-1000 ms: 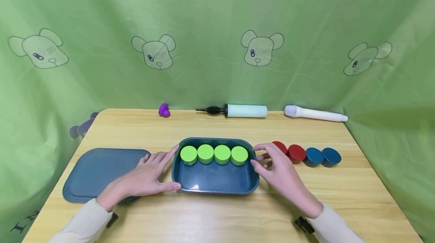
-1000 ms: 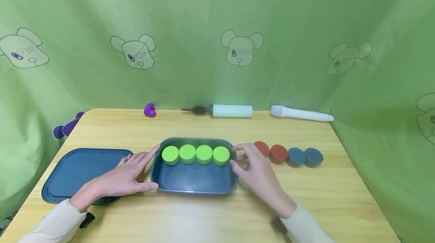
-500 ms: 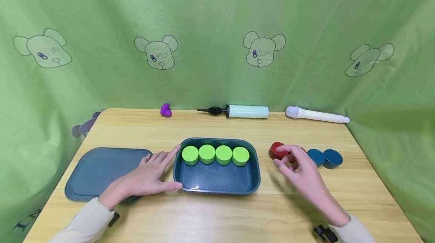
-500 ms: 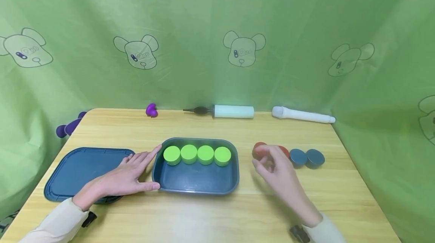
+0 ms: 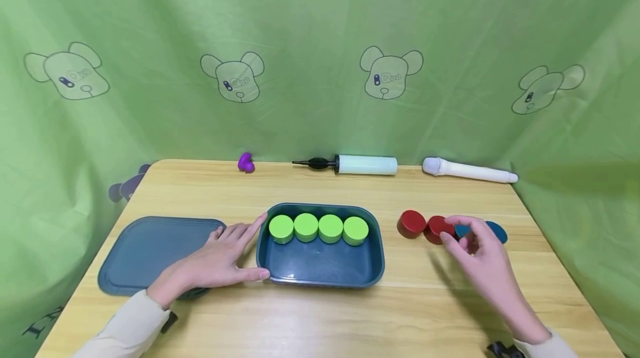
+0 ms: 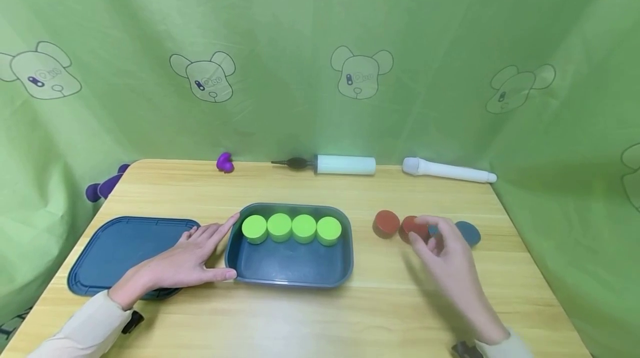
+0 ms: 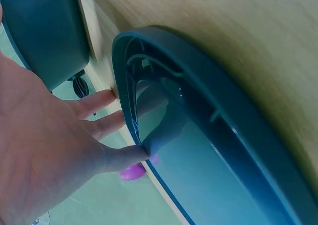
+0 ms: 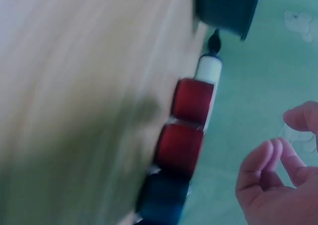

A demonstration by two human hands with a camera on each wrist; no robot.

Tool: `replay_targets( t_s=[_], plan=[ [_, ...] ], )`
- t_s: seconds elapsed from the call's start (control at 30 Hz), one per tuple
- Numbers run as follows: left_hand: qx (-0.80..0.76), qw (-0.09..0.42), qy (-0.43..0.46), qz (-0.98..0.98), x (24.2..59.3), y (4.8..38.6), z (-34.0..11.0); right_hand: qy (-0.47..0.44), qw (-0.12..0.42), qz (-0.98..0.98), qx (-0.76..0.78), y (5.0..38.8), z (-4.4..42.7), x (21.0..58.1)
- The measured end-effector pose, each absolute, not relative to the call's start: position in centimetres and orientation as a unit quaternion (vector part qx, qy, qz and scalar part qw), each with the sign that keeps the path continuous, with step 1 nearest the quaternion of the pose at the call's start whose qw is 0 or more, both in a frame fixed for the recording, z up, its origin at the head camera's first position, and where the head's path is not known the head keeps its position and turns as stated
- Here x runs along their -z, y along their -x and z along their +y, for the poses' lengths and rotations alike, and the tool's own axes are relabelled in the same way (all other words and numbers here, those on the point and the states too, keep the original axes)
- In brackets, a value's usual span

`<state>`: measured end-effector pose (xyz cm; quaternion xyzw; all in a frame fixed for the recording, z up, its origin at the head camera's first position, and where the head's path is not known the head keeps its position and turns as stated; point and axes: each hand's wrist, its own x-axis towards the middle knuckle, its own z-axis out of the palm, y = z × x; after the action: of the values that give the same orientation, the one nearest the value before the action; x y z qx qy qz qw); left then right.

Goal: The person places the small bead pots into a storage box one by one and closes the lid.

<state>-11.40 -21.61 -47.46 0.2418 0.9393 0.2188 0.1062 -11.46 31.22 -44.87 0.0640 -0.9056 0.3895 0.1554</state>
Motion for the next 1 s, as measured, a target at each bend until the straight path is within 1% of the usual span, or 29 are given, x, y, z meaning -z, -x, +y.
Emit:
replay_targets(
  t_s=[0.23, 0.57, 0.73, 0.93, 1.0],
  plan=[
    [-0.222, 0.103, -0.245, 0.938, 47.4, 11.4, -21.5, -0.021, 0.172, -0.908, -0.381, 11.7, 34.7, 45.8],
    [-0.222, 0.103, -0.246, 0.938, 47.4, 11.2, -21.5, 0.009, 0.164, -0.928, -0.334, 12.0, 38.7, 46.6],
    [-0.225, 0.102, -0.244, 0.938, 47.5, 11.2, -21.5, 0.024, 0.134, -0.934, -0.331, 12.4, 40.4, 47.2],
    [-0.226, 0.099, -0.247, 0.937, 47.4, 11.2, -21.5, 0.052, 0.055, -0.926, -0.370, 13.2, 42.2, 48.2],
    [-0.225, 0.099, -0.247, 0.937, 47.3, 11.2, -21.5, 0.057, 0.038, -0.921, -0.383, 13.5, 42.7, 48.6]
  ],
)
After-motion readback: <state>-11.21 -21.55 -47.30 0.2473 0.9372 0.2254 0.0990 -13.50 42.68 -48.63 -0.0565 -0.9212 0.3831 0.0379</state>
